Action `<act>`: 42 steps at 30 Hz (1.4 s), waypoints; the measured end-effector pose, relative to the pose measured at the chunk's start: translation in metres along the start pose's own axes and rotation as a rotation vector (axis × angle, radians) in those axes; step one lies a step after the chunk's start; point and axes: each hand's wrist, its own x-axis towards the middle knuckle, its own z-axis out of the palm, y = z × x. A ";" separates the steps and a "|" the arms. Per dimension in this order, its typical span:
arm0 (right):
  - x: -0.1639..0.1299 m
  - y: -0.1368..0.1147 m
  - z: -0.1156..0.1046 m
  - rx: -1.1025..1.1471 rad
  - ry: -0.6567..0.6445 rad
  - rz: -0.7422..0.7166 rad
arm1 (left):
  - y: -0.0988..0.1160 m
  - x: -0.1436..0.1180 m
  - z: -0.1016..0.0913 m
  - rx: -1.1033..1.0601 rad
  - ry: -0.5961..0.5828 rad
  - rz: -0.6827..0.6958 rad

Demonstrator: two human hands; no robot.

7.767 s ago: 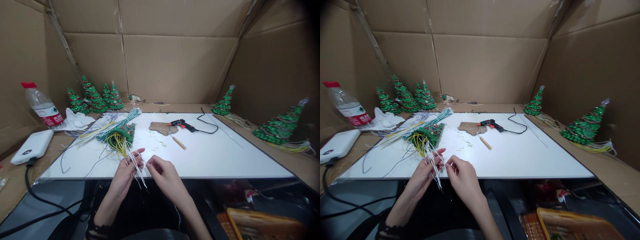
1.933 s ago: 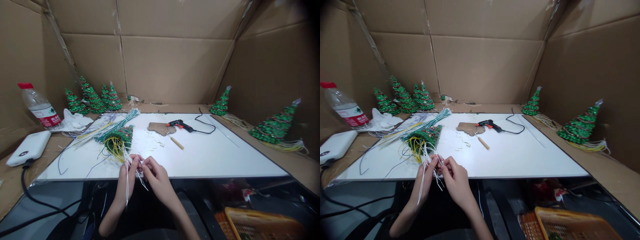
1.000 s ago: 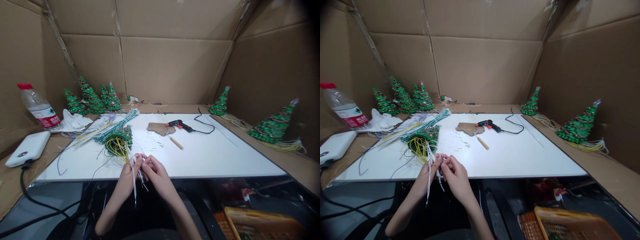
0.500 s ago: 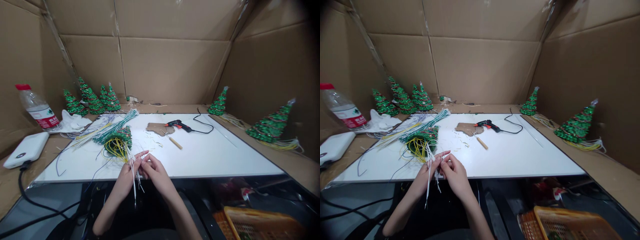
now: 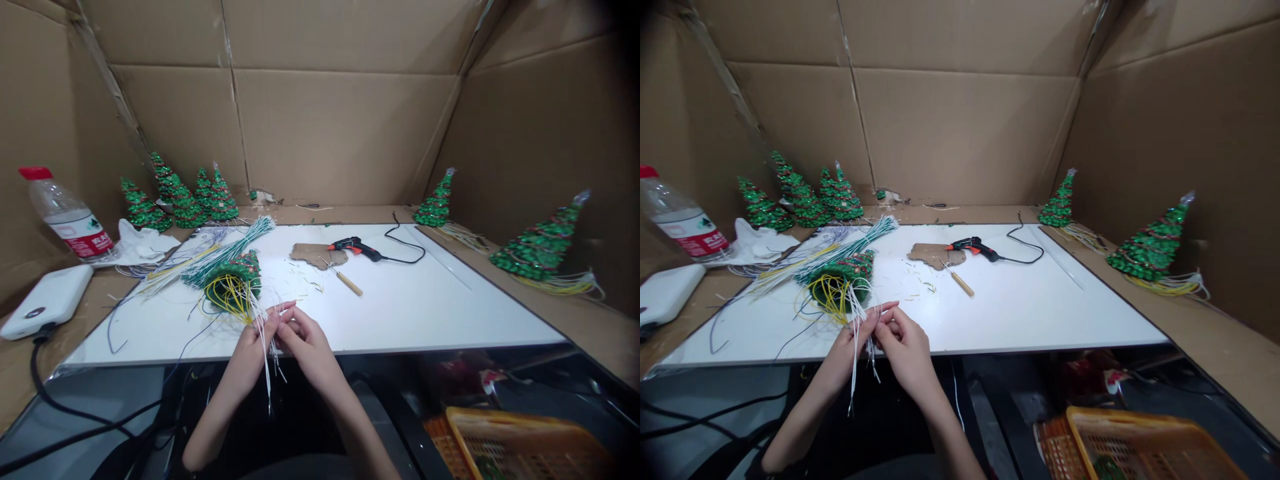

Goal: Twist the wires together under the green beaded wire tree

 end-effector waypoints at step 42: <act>-0.002 -0.004 -0.006 0.240 -0.053 0.007 | 0.002 -0.012 0.022 0.037 0.111 0.057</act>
